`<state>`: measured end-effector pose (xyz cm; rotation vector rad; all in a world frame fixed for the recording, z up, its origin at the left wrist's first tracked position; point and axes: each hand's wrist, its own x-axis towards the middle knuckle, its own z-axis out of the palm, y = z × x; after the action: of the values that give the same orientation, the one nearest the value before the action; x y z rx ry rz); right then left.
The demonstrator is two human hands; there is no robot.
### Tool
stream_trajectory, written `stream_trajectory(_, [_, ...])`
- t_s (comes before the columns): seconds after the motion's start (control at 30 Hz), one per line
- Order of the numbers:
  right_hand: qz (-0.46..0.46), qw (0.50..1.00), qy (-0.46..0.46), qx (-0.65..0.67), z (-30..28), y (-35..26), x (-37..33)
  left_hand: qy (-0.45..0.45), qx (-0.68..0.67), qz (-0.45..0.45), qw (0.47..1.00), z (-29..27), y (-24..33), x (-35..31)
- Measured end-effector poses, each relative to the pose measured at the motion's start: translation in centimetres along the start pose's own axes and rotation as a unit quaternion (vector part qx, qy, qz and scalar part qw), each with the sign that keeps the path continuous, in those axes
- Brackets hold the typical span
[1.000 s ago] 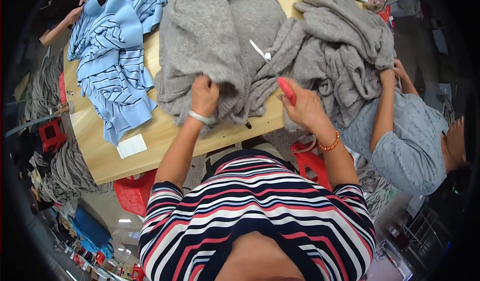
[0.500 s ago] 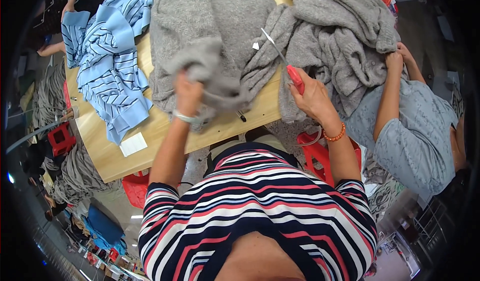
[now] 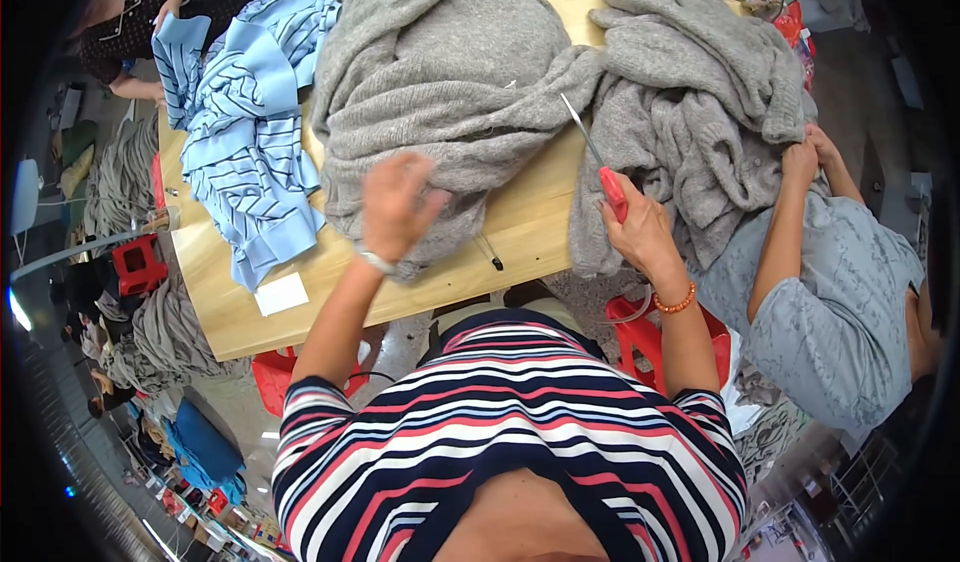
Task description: Trim loose threads or tags from gray and blue clothing items using scissors.
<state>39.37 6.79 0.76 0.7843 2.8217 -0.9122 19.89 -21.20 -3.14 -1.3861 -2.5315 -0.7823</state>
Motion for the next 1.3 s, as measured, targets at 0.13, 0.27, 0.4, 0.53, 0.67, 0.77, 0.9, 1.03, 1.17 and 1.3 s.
stream_trajectory(0.13, [-0.004, 1.000, -0.003, 0.012, -0.1, -0.8, -0.5, -0.065, 0.027, 0.078, 0.995, 5.4, 4.2, 3.0])
stream_trajectory(0.27, [-0.008, 0.999, -0.023, 0.028, 0.7, -0.9, -1.8, -0.066, 0.193, 0.118, 0.972, 11.2, 2.3, 4.9])
stream_trajectory(0.4, [-0.002, 1.000, -0.023, -0.008, 1.0, -0.4, -3.0, -0.216, -0.014, 0.008, 0.976, 11.3, 1.9, 7.4])
stream_trajectory(0.53, [-0.014, 0.996, -0.093, -0.005, 0.3, -1.8, -3.3, -0.052, -0.574, -0.260, 0.775, 11.9, -1.9, 8.2])
stream_trajectory(0.67, [-0.080, 0.987, -0.136, 0.029, -0.4, -4.9, -3.0, -0.093, -0.643, -0.357, 0.671, 10.8, -5.2, 8.6])
stream_trajectory(0.77, [-0.085, 0.977, -0.193, -0.019, 0.4, -5.9, -2.8, -0.014, -0.687, -0.365, 0.628, 11.5, -4.9, 7.8])
stream_trajectory(0.9, [-0.059, 0.982, -0.179, -0.024, 0.9, -6.0, -2.4, -0.017, -0.654, -0.367, 0.661, 12.3, -6.5, 6.4])
stream_trajectory(1.03, [-0.057, 0.987, -0.150, 0.001, 1.2, -5.9, -2.8, -0.018, -0.490, -0.297, 0.820, 11.7, -5.3, 6.9])
stream_trajectory(1.17, [-0.031, 0.997, -0.065, 0.036, 1.7, -3.9, -3.0, 0.059, -0.147, -0.071, 0.985, 8.8, 0.4, 8.9])
stream_trajectory(1.3, [0.003, 1.000, -0.019, 0.013, 1.5, -2.3, -3.9, -0.031, -0.020, 0.123, 0.992, 8.7, 5.0, 9.9])
